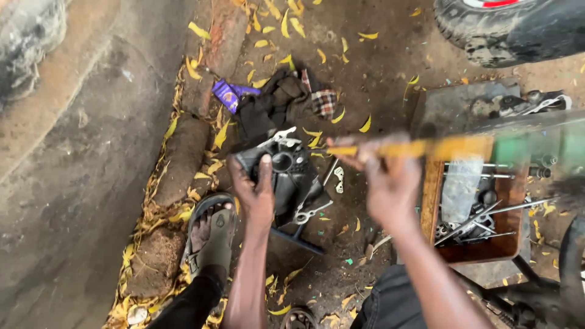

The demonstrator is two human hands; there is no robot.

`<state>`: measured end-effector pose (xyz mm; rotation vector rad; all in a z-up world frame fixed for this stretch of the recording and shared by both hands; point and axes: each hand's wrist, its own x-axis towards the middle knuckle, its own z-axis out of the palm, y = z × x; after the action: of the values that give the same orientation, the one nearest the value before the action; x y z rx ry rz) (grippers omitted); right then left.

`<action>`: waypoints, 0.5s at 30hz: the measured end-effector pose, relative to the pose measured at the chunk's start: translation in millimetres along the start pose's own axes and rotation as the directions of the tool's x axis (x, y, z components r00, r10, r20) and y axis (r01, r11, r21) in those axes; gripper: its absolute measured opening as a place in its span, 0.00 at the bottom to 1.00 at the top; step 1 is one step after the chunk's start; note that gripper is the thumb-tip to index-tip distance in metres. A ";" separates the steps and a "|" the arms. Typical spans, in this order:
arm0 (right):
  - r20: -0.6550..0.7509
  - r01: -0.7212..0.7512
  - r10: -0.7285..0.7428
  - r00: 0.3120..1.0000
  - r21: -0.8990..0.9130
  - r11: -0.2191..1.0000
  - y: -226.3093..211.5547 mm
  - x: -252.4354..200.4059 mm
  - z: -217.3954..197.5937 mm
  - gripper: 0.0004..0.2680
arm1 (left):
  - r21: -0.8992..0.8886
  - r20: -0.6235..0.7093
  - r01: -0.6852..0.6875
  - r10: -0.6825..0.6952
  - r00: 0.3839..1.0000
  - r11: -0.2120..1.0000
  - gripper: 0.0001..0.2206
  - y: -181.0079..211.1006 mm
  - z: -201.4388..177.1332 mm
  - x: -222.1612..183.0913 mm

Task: The person is disassembling a motorcycle engine or transmission component on the ground using tools like a screwdriver and a T-handle wrench.

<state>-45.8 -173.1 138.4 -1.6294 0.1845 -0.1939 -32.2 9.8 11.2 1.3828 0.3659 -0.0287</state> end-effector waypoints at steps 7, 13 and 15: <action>0.034 0.487 -0.490 0.871 -0.189 0.853 26.4 -25.9 23.8 0.08 | -0.071 -0.080 -0.123 0.117 0.990 0.990 0.31 -13.9 12.6 3.7; -0.006 -0.035 0.036 0.999 0.143 0.989 7.6 29.1 -10.0 0.06 | -0.094 0.014 -0.025 0.027 1.000 0.995 0.22 -4.2 -0.1 4.9; -0.010 -0.118 0.123 0.992 0.210 0.971 12.7 42.9 -16.4 0.07 | 0.022 0.023 -0.059 0.059 0.998 0.998 0.22 -1.1 3.7 2.5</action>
<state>-8.1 -200.0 127.4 -1.4026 0.2709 -0.1341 -29.3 6.6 10.1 1.4138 0.3067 0.0004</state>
